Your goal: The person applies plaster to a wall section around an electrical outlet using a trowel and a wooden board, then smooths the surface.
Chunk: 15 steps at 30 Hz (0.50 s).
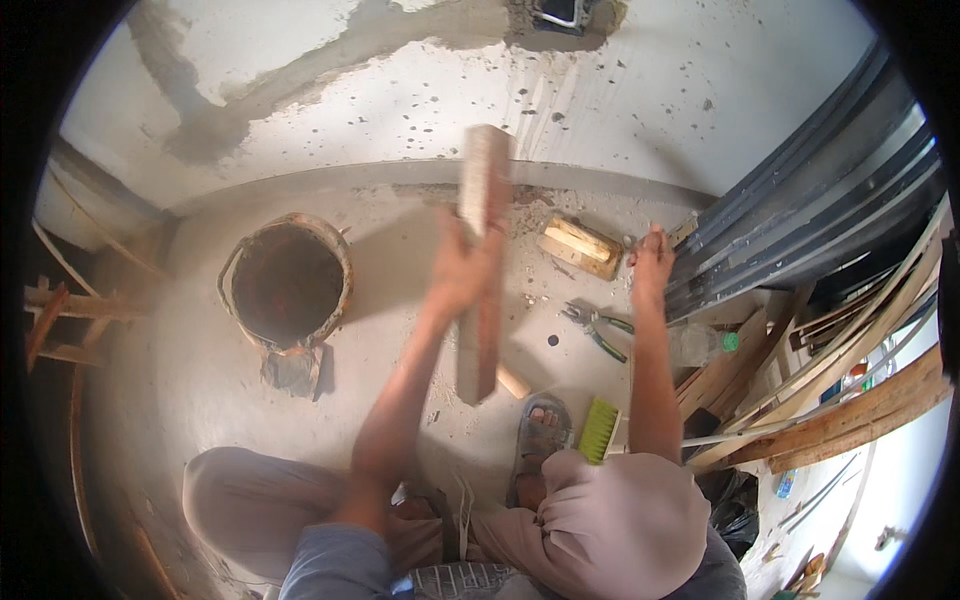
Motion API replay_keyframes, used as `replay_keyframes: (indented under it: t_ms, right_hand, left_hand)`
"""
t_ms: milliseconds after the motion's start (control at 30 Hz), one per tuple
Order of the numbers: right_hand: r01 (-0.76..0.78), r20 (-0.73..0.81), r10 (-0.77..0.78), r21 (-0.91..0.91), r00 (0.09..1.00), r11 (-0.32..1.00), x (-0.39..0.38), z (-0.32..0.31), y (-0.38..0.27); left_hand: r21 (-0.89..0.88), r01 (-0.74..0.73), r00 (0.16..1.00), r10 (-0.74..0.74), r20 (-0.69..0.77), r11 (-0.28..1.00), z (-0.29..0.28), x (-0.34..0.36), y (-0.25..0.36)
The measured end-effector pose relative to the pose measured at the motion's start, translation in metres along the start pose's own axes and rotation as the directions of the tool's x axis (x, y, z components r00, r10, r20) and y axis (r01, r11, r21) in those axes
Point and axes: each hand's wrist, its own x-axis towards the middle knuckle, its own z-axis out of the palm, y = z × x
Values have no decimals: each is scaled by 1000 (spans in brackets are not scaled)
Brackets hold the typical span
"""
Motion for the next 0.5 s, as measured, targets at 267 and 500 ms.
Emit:
replay_keyframes:
  t_ms: [267,500]
  right_hand:
    - [290,698,-110,-145,708,946,-116,63,-4]
    - [-401,894,25,176,447,899,-181,91,-15]
  left_hand:
    - [-408,21,978,-104,-182,913,-90,37,-52]
    - [-358,83,992,-111,-58,930,-60,33,-32]
